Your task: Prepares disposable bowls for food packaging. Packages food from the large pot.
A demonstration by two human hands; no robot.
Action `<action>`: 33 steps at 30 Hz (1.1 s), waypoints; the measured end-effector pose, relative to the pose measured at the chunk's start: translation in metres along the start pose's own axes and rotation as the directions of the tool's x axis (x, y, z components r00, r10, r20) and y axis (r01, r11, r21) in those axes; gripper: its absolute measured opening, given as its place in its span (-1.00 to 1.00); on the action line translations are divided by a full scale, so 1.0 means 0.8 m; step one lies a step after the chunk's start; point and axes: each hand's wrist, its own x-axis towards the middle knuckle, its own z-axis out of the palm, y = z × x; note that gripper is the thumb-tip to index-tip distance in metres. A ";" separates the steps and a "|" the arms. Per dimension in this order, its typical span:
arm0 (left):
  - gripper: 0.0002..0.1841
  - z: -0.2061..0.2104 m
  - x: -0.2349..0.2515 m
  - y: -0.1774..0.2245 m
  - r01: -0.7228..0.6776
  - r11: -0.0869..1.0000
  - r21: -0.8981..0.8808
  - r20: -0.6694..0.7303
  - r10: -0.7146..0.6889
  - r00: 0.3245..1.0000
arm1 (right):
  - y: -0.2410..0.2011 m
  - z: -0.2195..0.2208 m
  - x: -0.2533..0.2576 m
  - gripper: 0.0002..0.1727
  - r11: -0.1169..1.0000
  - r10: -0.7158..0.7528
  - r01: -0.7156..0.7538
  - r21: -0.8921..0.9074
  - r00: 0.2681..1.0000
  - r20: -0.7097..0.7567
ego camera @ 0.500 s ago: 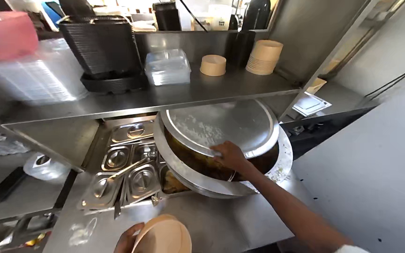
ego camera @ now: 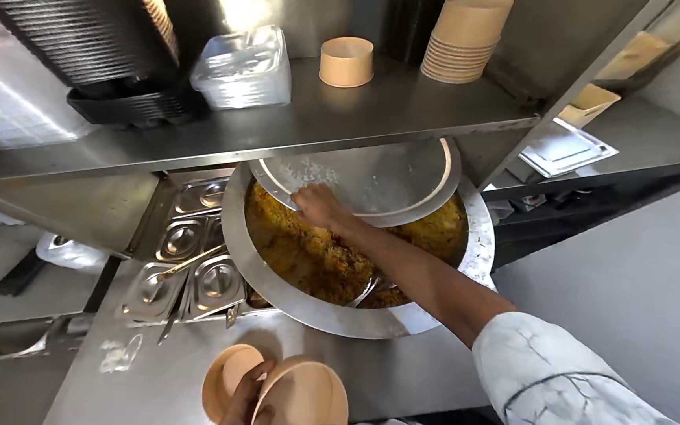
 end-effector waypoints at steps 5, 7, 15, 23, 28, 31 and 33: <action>-0.43 -0.011 -0.002 -0.012 0.019 0.999 -0.028 -0.010 -0.019 1.000 | -0.006 -0.049 -0.016 -0.47 0.991 0.082 -0.086 0.103 0.996 0.039; -0.41 -0.037 0.000 -0.018 -0.021 1.000 0.013 -0.035 0.021 0.999 | -0.016 -0.079 -0.064 -0.68 0.978 0.138 -0.143 0.150 0.989 0.042; -0.43 -0.134 0.009 -0.031 -0.062 0.993 -0.102 -0.179 0.043 0.983 | 0.011 -0.052 -0.258 -0.75 0.759 0.550 -0.651 -0.003 0.640 0.536; -0.44 -0.120 0.048 -0.004 -0.076 0.993 -0.092 -0.085 0.068 0.994 | -0.022 0.020 -0.202 -0.65 0.991 0.020 -0.117 0.065 0.612 0.790; -0.44 -0.102 0.035 -0.020 -0.033 0.994 -0.104 -0.082 0.024 0.996 | -0.040 0.037 -0.191 -0.81 0.994 -0.103 0.041 0.099 0.620 0.778; -0.44 -0.102 0.026 -0.025 -0.017 0.991 -0.130 -0.097 0.004 0.995 | -0.040 0.036 -0.185 -0.83 0.987 -0.157 0.120 0.106 0.597 0.787; -0.43 -0.105 0.024 -0.025 -0.019 0.993 -0.117 -0.120 0.004 0.993 | -0.042 0.035 -0.182 -0.84 0.982 -0.183 0.150 0.116 0.576 0.797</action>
